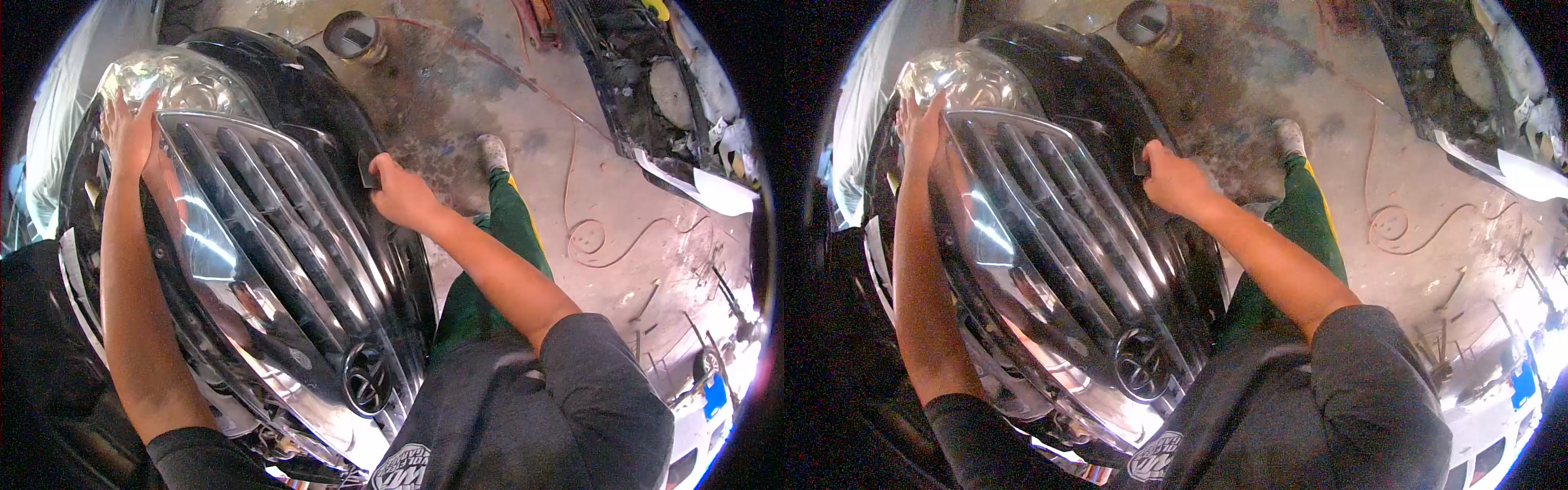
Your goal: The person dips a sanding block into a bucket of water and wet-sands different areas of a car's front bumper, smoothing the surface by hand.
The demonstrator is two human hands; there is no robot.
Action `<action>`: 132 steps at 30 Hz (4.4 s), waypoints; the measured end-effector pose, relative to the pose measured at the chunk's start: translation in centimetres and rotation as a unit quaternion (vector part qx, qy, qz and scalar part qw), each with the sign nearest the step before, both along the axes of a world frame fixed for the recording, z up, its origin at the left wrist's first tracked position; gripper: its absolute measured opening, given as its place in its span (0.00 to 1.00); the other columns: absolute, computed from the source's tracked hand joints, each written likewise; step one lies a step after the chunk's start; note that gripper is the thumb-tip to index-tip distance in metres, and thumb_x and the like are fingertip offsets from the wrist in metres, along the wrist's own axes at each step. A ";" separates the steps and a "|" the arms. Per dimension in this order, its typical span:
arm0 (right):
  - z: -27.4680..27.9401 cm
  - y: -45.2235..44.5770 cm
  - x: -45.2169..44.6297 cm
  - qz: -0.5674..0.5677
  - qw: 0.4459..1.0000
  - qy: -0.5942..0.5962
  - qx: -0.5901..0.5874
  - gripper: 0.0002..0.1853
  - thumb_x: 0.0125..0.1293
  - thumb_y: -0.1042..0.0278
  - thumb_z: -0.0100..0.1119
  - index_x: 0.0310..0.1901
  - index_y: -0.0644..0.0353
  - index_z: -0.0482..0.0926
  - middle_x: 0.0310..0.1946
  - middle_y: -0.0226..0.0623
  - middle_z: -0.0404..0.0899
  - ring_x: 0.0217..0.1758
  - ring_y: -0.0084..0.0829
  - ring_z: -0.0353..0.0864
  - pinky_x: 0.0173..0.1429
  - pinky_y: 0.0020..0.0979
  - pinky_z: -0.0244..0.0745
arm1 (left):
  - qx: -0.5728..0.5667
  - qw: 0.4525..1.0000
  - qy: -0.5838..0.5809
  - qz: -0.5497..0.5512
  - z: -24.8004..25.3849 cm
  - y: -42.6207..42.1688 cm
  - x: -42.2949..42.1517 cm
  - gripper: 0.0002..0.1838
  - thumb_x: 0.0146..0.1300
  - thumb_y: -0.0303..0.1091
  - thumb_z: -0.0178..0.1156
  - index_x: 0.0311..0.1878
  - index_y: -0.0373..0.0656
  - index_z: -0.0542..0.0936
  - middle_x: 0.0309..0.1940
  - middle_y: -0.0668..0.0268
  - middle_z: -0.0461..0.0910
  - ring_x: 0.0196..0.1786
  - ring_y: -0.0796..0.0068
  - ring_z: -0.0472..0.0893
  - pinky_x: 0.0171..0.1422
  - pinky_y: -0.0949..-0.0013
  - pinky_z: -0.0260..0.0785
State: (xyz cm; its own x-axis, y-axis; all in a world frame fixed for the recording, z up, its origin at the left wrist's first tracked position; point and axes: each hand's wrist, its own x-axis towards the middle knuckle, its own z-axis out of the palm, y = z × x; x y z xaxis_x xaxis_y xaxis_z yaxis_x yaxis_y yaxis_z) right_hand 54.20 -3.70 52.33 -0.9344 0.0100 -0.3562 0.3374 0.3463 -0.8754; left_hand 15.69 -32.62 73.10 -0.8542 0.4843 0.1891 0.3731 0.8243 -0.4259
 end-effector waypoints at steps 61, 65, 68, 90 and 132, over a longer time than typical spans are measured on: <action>-2.2 -0.3 -6.7 0.168 0.874 0.422 0.175 0.34 0.78 0.44 0.44 0.75 0.62 0.64 0.81 0.40 0.56 0.84 0.38 0.53 0.84 0.51 0.45 | -0.202 0.967 0.053 -0.144 1.4 -0.3 0.2 0.24 0.73 0.47 0.53 0.72 0.67 0.73 0.79 0.42 0.56 0.81 0.41 0.54 0.84 0.48 0.42; -4.1 0.9 -3.7 0.214 0.882 0.392 0.147 0.34 0.78 0.45 0.43 0.75 0.61 0.64 0.81 0.38 0.54 0.84 0.36 0.52 0.85 0.51 0.43 | -0.199 0.962 0.041 -0.185 1.7 -0.6 0.3 0.24 0.72 0.43 0.53 0.71 0.67 0.74 0.78 0.40 0.56 0.80 0.40 0.56 0.84 0.46 0.44; -3.0 0.9 -8.2 0.193 0.854 0.445 0.188 0.34 0.78 0.44 0.44 0.75 0.60 0.64 0.81 0.37 0.54 0.84 0.37 0.52 0.85 0.51 0.43 | -0.207 0.965 0.037 -0.158 1.8 -0.4 0.4 0.25 0.72 0.42 0.54 0.72 0.68 0.73 0.77 0.40 0.57 0.80 0.39 0.56 0.84 0.47 0.44; -2.2 -2.5 -12.3 0.069 0.893 0.445 0.000 0.36 0.80 0.45 0.42 0.75 0.69 0.60 0.79 0.54 0.54 0.84 0.51 0.49 0.85 0.49 0.44 | -0.166 0.970 0.040 -0.172 1.5 0.2 1.3 0.24 0.73 0.42 0.53 0.70 0.71 0.74 0.79 0.42 0.55 0.81 0.38 0.53 0.84 0.46 0.43; -2.5 -5.0 -12.2 -0.127 0.973 0.170 -0.094 0.39 0.81 0.50 0.39 0.75 0.80 0.48 0.79 0.69 0.41 0.85 0.57 0.39 0.86 0.45 0.36 | -0.197 0.966 0.040 -0.161 1.9 0.3 1.7 0.23 0.72 0.43 0.56 0.69 0.72 0.75 0.78 0.44 0.57 0.80 0.38 0.56 0.83 0.46 0.46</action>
